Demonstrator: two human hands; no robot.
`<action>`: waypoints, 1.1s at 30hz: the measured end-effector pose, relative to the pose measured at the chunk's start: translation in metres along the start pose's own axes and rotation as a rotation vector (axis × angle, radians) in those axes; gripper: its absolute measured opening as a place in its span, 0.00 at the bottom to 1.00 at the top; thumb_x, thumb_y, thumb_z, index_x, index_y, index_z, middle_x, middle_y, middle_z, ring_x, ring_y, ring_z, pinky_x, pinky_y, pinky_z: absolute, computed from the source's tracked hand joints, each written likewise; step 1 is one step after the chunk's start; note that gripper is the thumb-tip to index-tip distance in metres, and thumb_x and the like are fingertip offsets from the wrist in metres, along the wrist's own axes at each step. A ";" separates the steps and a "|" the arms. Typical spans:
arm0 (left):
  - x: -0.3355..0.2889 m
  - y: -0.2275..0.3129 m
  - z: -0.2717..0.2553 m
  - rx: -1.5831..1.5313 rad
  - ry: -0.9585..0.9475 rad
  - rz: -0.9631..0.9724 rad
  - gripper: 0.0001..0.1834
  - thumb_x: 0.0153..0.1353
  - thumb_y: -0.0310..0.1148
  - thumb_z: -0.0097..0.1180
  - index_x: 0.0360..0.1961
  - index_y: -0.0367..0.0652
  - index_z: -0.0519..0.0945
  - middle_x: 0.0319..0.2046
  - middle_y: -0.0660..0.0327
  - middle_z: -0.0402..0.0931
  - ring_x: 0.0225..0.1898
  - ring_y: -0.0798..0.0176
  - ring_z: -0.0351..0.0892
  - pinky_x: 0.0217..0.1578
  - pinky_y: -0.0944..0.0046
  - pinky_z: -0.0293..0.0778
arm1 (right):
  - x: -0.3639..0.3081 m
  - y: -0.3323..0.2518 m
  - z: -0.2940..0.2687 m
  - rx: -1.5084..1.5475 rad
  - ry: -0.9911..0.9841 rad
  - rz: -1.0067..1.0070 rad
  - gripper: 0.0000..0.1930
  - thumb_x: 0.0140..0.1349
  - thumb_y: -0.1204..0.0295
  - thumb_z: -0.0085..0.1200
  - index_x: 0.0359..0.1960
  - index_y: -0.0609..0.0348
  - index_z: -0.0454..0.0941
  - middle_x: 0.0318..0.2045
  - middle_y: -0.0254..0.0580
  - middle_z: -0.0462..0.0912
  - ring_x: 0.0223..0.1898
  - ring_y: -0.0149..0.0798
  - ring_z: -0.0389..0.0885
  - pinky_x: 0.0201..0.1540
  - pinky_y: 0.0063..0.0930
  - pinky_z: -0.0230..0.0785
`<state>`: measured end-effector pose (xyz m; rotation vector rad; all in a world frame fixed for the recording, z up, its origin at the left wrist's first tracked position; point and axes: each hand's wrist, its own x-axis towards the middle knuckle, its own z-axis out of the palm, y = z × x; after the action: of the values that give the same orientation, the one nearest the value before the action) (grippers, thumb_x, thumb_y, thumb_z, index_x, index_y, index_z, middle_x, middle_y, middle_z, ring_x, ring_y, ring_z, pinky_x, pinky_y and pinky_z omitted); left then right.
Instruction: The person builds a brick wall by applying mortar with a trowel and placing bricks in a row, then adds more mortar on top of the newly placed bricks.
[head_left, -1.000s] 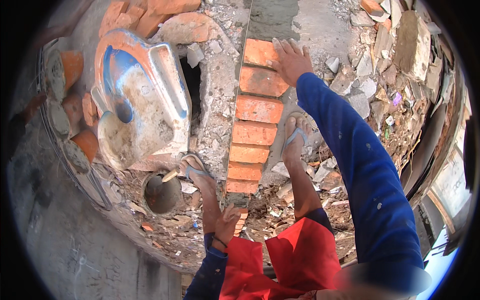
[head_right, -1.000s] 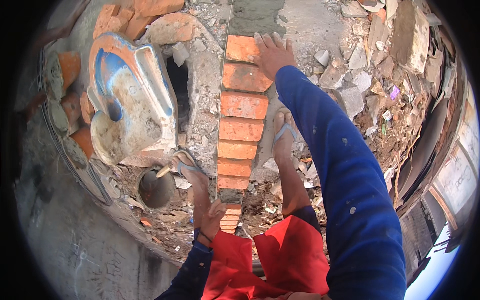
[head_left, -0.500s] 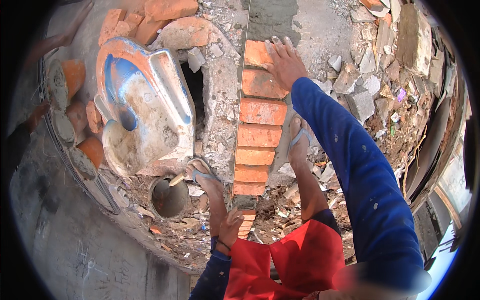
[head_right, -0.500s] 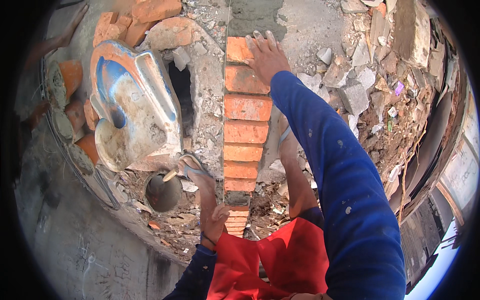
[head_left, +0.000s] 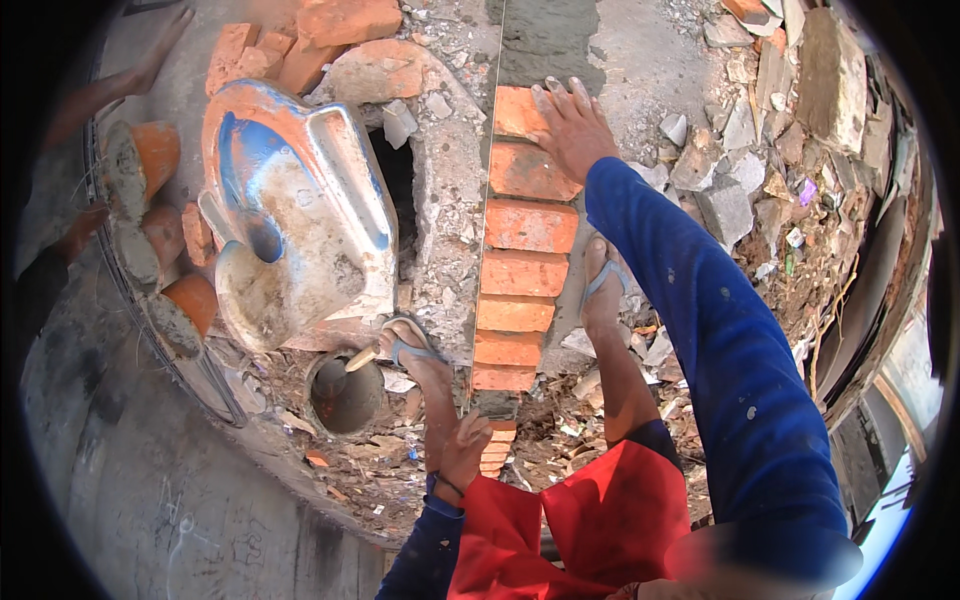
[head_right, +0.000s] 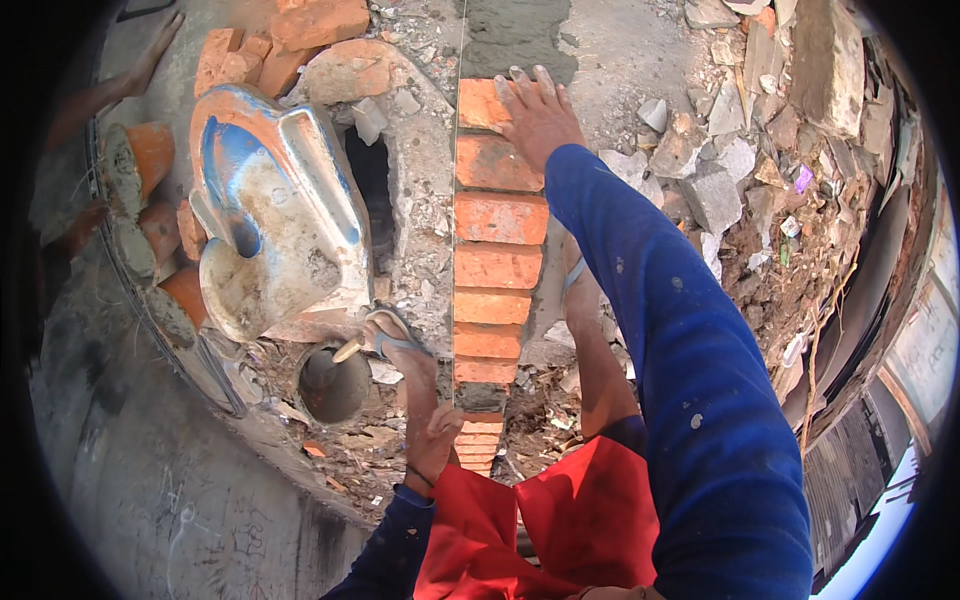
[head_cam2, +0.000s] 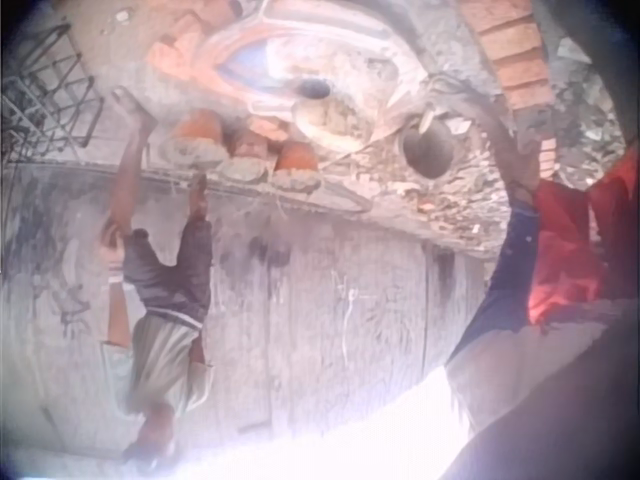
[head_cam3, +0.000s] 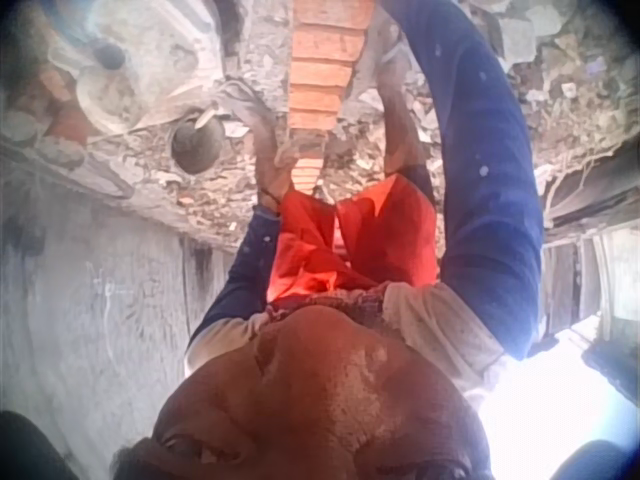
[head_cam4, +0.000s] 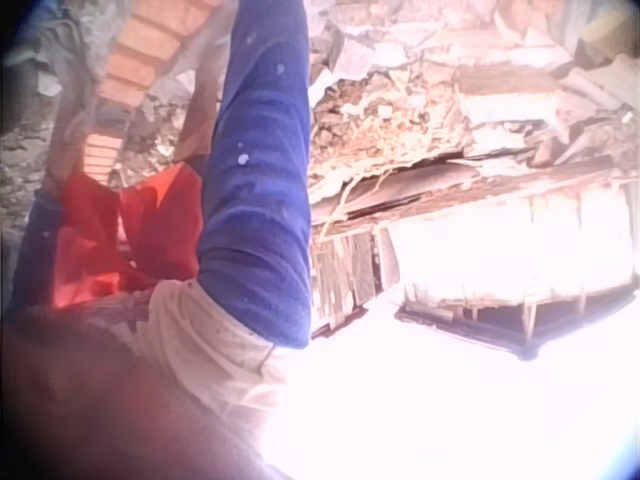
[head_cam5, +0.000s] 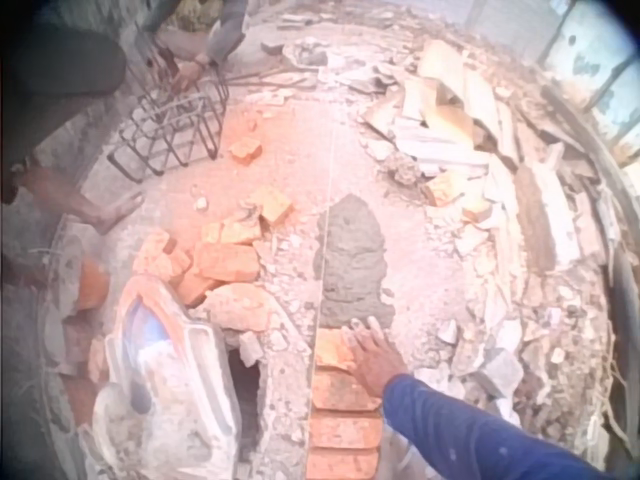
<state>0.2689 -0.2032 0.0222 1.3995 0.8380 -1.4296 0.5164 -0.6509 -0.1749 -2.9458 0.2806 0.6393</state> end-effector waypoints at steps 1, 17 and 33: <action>0.000 0.002 0.002 -0.001 0.002 0.003 0.37 0.67 0.41 0.62 0.69 0.31 0.62 0.59 0.47 0.74 0.58 0.63 0.73 0.57 0.66 0.70 | 0.000 0.002 -0.001 0.013 -0.007 0.009 0.34 0.73 0.51 0.42 0.77 0.42 0.47 0.76 0.39 0.52 0.78 0.49 0.41 0.77 0.49 0.41; 0.020 0.096 -0.226 -0.302 0.728 0.375 0.17 0.69 0.38 0.57 0.52 0.38 0.78 0.41 0.56 0.84 0.38 0.63 0.85 0.37 0.66 0.81 | -0.079 -0.017 0.003 -0.021 0.128 -0.054 0.32 0.73 0.53 0.41 0.76 0.48 0.52 0.75 0.47 0.53 0.77 0.53 0.47 0.75 0.55 0.40; 0.279 0.281 -0.470 0.160 0.597 0.585 0.43 0.58 0.55 0.65 0.63 0.31 0.67 0.49 0.50 0.77 0.46 0.59 0.78 0.48 0.54 0.74 | -0.048 -0.013 -0.010 -0.141 0.283 0.035 0.33 0.68 0.54 0.54 0.71 0.51 0.62 0.70 0.52 0.62 0.70 0.59 0.60 0.71 0.49 0.54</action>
<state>0.7185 0.0983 -0.2688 2.0331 0.5930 -0.6421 0.4805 -0.6318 -0.1448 -3.1723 0.3245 0.2526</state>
